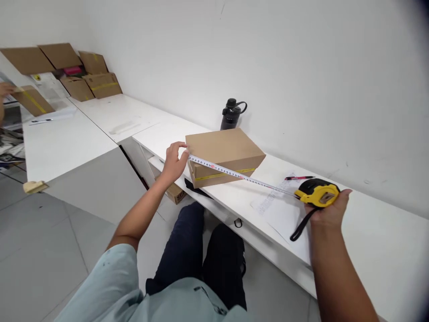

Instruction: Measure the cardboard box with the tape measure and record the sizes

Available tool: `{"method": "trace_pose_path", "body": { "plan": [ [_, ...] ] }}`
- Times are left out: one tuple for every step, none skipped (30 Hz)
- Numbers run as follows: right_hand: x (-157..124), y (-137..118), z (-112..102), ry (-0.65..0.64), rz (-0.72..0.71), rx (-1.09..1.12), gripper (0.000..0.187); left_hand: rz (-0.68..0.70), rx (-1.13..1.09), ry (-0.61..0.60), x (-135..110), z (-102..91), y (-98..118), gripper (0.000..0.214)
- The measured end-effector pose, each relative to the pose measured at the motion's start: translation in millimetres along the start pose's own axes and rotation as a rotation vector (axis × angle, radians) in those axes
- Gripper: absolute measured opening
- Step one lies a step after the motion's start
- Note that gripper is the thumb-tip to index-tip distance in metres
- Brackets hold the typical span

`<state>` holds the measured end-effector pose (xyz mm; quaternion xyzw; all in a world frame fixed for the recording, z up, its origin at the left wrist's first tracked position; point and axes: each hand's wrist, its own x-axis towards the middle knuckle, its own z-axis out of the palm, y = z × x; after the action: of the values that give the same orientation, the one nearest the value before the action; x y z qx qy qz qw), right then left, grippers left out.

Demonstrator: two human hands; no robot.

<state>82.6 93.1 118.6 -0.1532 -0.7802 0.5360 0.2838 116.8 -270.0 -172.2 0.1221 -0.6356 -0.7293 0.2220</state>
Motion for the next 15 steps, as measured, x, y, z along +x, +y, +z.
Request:
{"method": "trace_pose_path", "body": {
  "plan": [
    [-3,-3,1,0.021,-0.017,0.007,0.058,0.005,-0.027,-0.028,4,4.5,-1,0.025],
    [-5,-7,3,0.041,-0.030,0.019,0.057,0.008,-0.053,-0.061,8,9.1,-2,0.028],
    [-5,-13,5,0.062,-0.031,0.037,0.055,0.011,-0.078,-0.089,11,13.8,-4,0.030],
    [-4,-22,10,0.061,-0.030,0.064,0.053,0.020,-0.097,-0.114,13,18.3,-6,0.033],
    [0,-33,15,0.039,-0.027,0.106,0.050,0.036,-0.111,-0.134,13,22.5,-9,0.034],
    [6,-46,23,0.033,-0.001,0.169,0.050,0.057,-0.120,-0.146,12,26.2,-12,0.036],
    [13,-61,32,-0.015,-0.006,0.254,0.048,0.078,-0.125,-0.153,10,29.4,-14,0.037],
    [22,-76,44,-0.100,-0.014,0.354,0.046,0.094,-0.127,-0.156,7,32.2,-17,0.039],
    [30,-91,59,-0.219,0.029,0.436,0.045,0.103,-0.129,-0.155,4,34.5,-19,0.040],
    [38,-104,76,-0.305,0.028,0.509,0.047,0.108,-0.135,-0.150,1,36.5,-21,0.041],
    [44,-114,95,-0.366,0.044,0.553,0.049,0.109,-0.145,-0.138,-1,38.1,-23,0.041],
    [47,-122,115,-0.369,0.062,0.596,0.053,0.108,-0.160,-0.123,-3,39.3,-24,0.041],
    [49,-126,133,-0.368,0.101,0.659,0.055,0.102,-0.179,-0.108,-3,40.1,-26,0.041],
    [48,-128,151,-0.392,0.181,0.724,0.054,0.087,-0.206,-0.087,-3,40.4,-27,0.040],
    [46,-128,167,-0.380,0.297,0.803,0.051,0.065,-0.240,-0.067,-3,40.2,-28,0.040]
  ]
}}
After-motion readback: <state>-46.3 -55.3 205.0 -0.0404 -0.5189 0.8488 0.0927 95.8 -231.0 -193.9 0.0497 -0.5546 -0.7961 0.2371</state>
